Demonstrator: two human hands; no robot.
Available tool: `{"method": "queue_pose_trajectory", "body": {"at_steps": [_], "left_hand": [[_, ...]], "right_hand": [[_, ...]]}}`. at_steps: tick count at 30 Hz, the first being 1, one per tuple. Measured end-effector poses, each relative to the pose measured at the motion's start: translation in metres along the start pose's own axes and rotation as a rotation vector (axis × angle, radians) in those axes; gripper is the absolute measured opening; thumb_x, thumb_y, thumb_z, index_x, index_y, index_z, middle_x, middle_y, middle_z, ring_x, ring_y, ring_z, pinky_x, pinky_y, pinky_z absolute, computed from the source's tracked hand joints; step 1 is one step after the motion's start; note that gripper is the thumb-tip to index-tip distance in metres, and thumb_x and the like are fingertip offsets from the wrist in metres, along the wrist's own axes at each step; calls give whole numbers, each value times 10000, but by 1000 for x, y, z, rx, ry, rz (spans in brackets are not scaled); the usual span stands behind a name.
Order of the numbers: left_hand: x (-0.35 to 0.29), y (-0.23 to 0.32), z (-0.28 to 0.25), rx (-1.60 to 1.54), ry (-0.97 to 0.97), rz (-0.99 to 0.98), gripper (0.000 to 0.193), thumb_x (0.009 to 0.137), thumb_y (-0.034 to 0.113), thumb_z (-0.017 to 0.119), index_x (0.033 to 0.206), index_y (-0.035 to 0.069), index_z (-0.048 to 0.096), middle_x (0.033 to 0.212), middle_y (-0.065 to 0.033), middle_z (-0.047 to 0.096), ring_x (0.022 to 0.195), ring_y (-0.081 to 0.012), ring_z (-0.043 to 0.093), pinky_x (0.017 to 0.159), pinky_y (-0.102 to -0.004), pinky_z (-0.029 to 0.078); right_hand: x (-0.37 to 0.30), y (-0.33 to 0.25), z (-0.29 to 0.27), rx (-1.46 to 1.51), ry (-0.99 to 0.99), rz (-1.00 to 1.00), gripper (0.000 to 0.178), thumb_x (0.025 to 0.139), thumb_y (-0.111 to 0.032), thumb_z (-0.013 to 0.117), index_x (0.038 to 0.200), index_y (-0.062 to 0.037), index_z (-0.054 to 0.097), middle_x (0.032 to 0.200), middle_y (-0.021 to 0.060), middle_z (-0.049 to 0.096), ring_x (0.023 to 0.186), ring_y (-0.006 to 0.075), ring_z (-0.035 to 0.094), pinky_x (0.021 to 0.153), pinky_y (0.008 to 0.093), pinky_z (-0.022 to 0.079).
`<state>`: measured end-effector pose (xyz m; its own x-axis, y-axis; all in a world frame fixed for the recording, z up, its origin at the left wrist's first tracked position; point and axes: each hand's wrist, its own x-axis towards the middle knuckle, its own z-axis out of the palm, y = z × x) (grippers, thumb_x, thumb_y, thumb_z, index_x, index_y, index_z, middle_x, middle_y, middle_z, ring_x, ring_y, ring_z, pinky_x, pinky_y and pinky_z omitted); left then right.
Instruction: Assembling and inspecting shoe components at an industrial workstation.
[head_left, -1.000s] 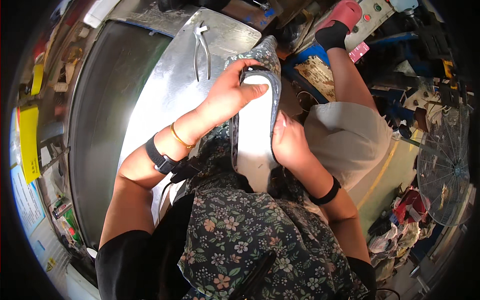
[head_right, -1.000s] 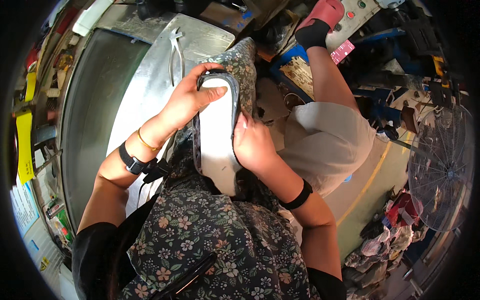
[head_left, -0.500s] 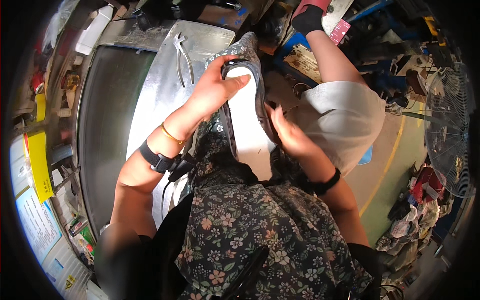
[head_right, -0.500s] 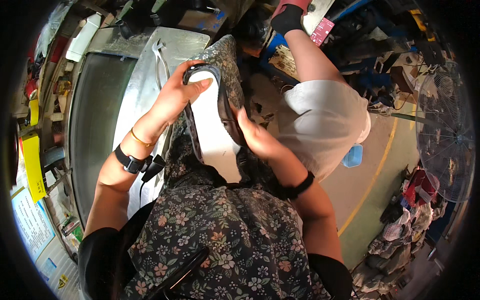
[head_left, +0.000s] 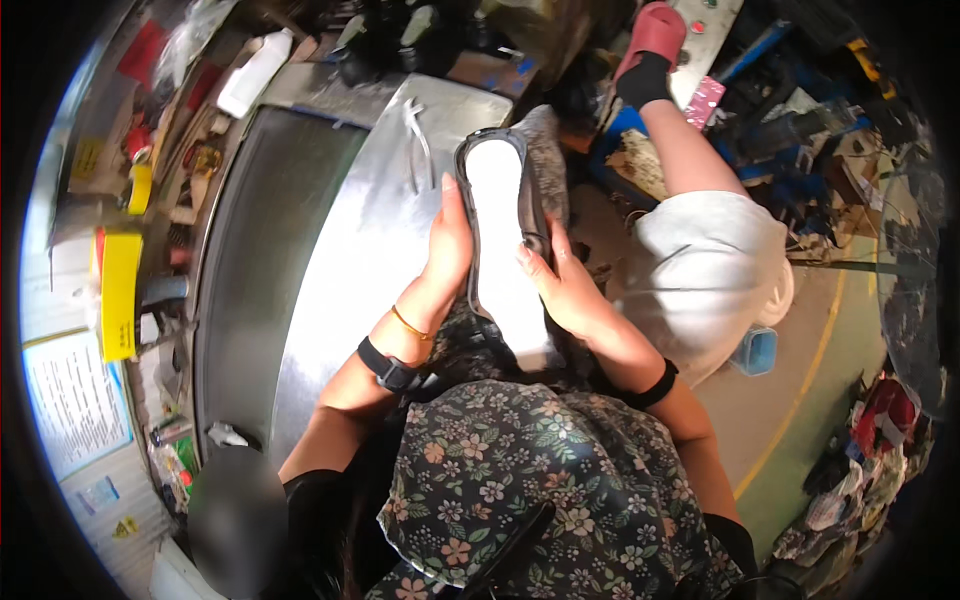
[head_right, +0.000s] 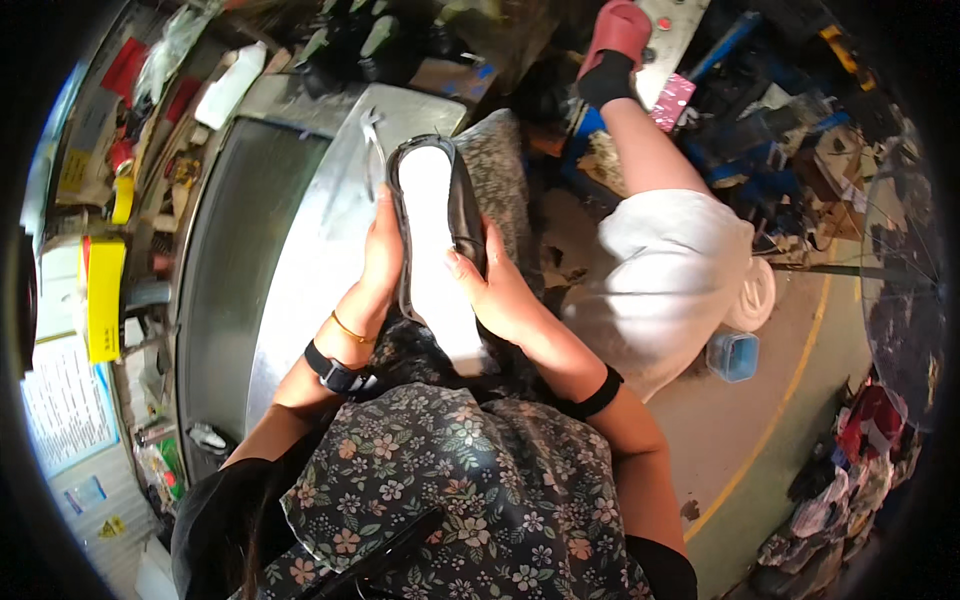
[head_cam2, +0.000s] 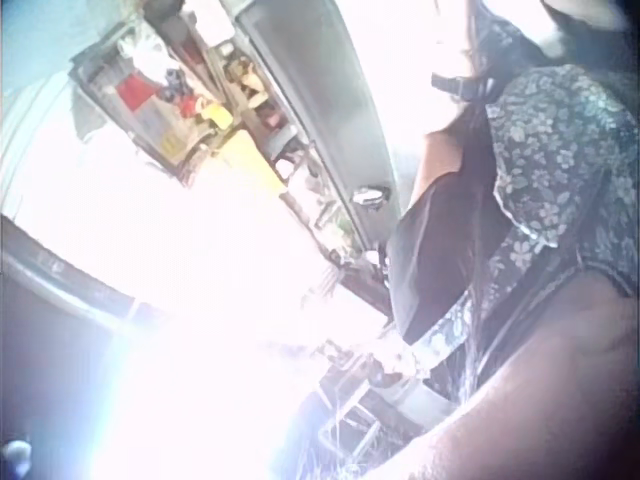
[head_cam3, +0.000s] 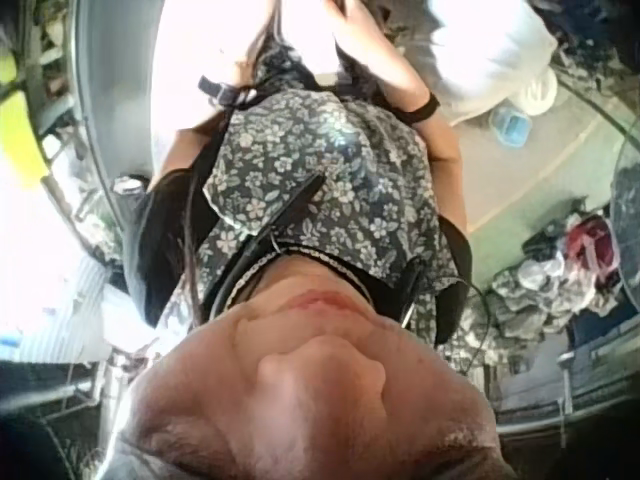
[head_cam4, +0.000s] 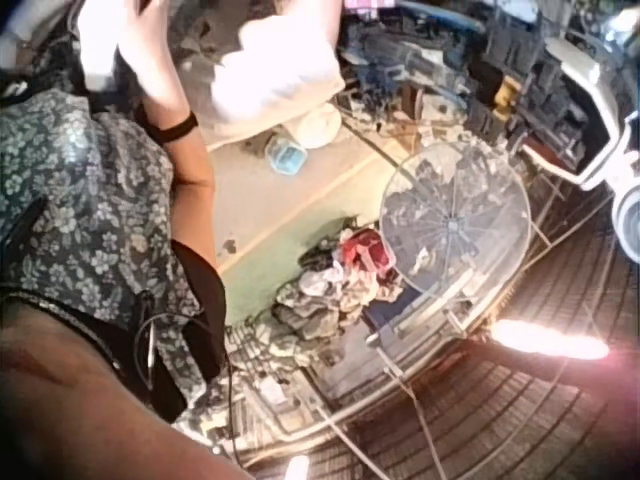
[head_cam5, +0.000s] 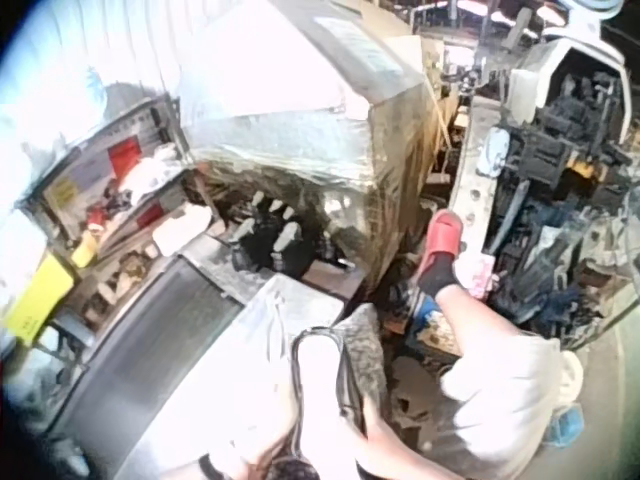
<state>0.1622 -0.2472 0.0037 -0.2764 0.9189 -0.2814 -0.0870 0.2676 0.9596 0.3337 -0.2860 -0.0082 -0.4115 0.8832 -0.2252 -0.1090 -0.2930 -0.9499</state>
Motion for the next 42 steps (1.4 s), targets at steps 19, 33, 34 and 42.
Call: {"method": "queue_pose_trajectory", "body": {"at_steps": [19,33,34,42], "left_hand": [[-12,-24,-31,876,118,645,410,1024,307,385,1153,-24,589,988,-236,675,882,-373,659,790,-442,513],[21,60,-9,-183,-488,-124,336,976,297,572,1231,79,581,1100,-33,634,1016,-123,588,906,-270,469],[19,55,-5,-5,-480,55,339,974,273,577,1249,74,572,1111,-30,627,1032,-116,571,906,-255,454],[24,46,-14,-102,-524,165,380,992,220,571,1311,19,525,1214,-59,589,1129,-126,521,989,-263,409]], "right_hand": [[10,7,33,-653,350,-328,826,970,-259,569,1483,118,42,1378,296,417,1236,344,490,1038,379,394],[63,-43,-12,290,50,-64,662,1028,-533,344,1476,-46,367,1434,120,458,1318,197,430,1097,323,331],[77,-46,-14,313,-20,-74,608,1034,-488,377,1455,-51,409,1426,99,472,1329,195,417,1102,324,326],[91,-59,12,-246,10,-309,275,1037,-204,458,1220,-60,602,1239,73,607,1299,178,431,1123,313,282]]}}
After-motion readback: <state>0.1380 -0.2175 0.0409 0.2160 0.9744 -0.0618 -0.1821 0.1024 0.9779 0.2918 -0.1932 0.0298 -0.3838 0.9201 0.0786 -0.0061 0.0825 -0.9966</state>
